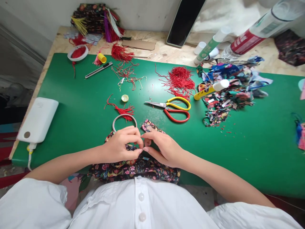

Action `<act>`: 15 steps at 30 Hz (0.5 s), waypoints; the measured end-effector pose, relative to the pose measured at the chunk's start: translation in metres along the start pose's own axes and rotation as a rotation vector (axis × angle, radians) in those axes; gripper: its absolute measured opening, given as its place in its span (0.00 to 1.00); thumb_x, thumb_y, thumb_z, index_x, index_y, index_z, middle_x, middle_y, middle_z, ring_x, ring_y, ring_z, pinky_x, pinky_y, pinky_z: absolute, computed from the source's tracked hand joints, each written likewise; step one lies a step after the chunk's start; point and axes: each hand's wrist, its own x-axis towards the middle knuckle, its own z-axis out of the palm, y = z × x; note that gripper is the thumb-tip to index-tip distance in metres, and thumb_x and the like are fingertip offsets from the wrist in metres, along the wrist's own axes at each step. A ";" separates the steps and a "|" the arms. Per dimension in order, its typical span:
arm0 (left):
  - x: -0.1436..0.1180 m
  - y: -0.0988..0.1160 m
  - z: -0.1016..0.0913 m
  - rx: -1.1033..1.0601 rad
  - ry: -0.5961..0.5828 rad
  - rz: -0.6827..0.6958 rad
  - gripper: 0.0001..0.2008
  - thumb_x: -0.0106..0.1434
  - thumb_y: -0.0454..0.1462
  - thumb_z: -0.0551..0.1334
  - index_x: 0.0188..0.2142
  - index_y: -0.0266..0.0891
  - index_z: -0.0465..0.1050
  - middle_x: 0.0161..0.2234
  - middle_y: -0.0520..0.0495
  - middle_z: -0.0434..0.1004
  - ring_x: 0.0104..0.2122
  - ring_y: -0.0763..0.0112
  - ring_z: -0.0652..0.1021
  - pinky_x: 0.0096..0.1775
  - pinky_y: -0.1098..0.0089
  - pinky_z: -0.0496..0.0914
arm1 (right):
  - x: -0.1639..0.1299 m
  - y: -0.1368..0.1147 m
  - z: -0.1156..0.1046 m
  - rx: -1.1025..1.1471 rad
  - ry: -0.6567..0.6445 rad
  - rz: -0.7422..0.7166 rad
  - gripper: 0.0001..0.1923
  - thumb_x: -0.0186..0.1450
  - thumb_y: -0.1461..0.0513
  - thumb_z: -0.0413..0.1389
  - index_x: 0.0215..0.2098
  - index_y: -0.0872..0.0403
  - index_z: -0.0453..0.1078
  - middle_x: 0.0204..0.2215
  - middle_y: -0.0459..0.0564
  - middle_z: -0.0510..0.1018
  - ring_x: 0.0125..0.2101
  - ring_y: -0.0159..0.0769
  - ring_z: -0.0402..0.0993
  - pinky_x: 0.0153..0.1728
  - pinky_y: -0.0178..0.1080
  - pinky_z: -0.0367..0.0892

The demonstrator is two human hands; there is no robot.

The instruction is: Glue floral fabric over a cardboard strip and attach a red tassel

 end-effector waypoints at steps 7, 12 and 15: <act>0.001 -0.003 0.003 0.010 0.038 0.082 0.04 0.60 0.31 0.62 0.30 0.39 0.74 0.28 0.51 0.73 0.30 0.73 0.70 0.35 0.71 0.66 | 0.002 -0.008 0.002 0.395 0.078 0.205 0.05 0.70 0.61 0.53 0.42 0.54 0.67 0.33 0.49 0.77 0.33 0.30 0.76 0.34 0.32 0.74; 0.001 -0.006 0.006 0.037 0.067 0.139 0.03 0.60 0.31 0.62 0.31 0.39 0.74 0.29 0.50 0.74 0.30 0.73 0.70 0.35 0.71 0.66 | 0.000 -0.011 0.003 0.656 0.106 0.381 0.09 0.67 0.57 0.59 0.40 0.55 0.70 0.31 0.48 0.78 0.32 0.32 0.80 0.35 0.34 0.77; 0.001 -0.007 0.006 0.069 0.061 0.158 0.03 0.60 0.31 0.62 0.32 0.39 0.75 0.29 0.50 0.74 0.30 0.72 0.70 0.35 0.70 0.66 | -0.001 -0.010 0.003 0.648 0.106 0.412 0.10 0.65 0.56 0.61 0.37 0.55 0.71 0.28 0.46 0.79 0.27 0.32 0.80 0.29 0.32 0.76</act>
